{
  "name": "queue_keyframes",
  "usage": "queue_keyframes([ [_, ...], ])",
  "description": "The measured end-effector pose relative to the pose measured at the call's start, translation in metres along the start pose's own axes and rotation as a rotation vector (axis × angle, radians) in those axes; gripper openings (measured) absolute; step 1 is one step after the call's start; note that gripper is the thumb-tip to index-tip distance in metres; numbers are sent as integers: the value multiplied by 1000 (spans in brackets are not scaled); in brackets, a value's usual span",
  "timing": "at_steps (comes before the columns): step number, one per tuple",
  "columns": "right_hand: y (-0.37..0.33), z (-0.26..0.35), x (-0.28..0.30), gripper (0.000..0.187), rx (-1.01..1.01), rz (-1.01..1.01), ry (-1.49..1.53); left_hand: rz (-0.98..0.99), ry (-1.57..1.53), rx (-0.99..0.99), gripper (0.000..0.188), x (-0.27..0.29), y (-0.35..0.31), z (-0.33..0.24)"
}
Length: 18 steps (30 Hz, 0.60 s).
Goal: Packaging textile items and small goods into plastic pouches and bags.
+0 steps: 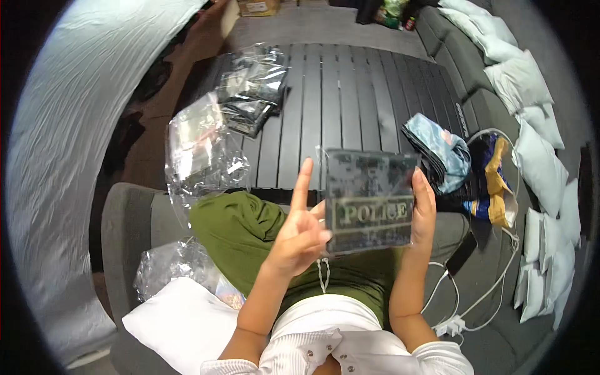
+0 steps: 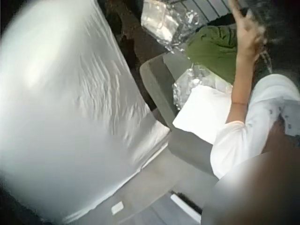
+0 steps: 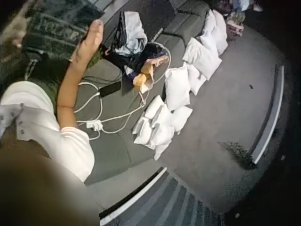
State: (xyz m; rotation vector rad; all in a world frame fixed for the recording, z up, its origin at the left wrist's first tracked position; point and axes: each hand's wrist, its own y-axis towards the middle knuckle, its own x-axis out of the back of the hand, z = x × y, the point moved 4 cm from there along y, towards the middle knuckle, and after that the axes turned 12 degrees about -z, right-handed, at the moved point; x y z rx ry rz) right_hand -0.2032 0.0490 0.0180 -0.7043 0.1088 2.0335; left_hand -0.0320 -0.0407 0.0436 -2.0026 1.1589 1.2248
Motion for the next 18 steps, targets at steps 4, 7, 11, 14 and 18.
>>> queue_keyframes([
  [4, 5, -10, -4, 19, -2, 104, -237, -517, 141, 282, 52, 44, 9, 18],
  [7, 22, -44, 8, 28, -149, 160, -242, -493, -87, 444, 37, 82, 12, 29],
  [11, 64, -105, 26, 40, -515, 333, 239, -584, 5, 319, 30, 109, 50, -17],
  [14, 75, -134, 33, 37, -543, 269, 196, -504, 64, 127, 24, 136, 111, -86],
  [18, 79, -156, 55, 33, -557, 154, 148, -643, 214, -394, 32, 173, 210, -143],
])
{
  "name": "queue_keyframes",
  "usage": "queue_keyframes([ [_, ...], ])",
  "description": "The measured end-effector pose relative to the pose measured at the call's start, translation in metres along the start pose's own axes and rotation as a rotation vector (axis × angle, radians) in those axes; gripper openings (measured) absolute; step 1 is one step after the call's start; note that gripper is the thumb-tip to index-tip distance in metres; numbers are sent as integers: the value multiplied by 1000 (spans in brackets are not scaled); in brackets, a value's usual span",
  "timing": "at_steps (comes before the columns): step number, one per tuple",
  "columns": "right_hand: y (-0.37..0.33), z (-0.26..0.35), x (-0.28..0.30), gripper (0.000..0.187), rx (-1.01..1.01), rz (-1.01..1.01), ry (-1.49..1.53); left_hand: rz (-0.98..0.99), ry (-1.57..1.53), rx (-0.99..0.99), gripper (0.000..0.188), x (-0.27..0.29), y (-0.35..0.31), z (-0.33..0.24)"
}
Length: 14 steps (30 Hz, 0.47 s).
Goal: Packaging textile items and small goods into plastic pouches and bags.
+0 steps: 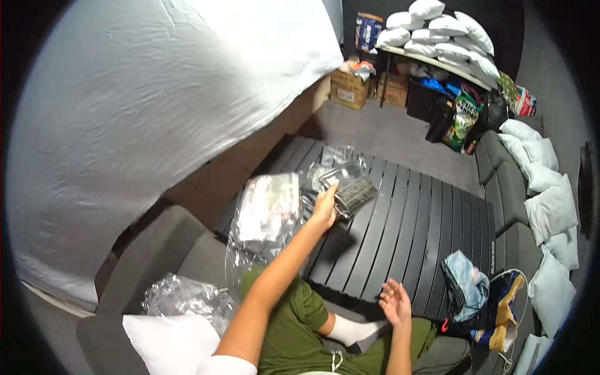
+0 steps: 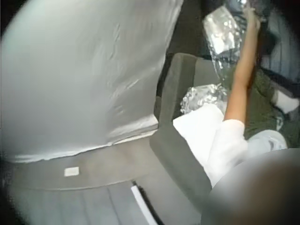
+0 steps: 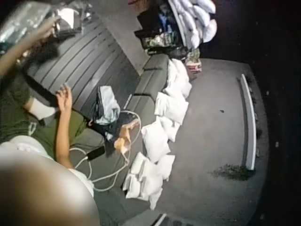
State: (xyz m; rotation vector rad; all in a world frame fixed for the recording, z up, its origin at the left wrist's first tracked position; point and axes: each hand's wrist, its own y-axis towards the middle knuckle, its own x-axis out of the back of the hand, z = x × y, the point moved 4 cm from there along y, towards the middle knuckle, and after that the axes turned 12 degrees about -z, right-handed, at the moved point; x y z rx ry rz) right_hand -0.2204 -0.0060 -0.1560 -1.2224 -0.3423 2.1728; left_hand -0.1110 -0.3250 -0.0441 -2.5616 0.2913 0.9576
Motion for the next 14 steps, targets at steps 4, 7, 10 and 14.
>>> queue_keyframes([
  [4, 6, -24, -5, 32, -85, -47, -17, -363, 56, 96, 34, 95, 107, 24],
  [7, 1, -16, 18, 31, -44, -110, -5, -319, 168, 123, 31, 89, 121, 36],
  [10, -12, -9, 32, 30, -41, -138, 35, -237, 242, 230, 39, 82, 116, 29],
  [14, -16, -1, 45, 33, -15, -146, -65, -136, 491, 228, 72, 86, 100, 22],
])
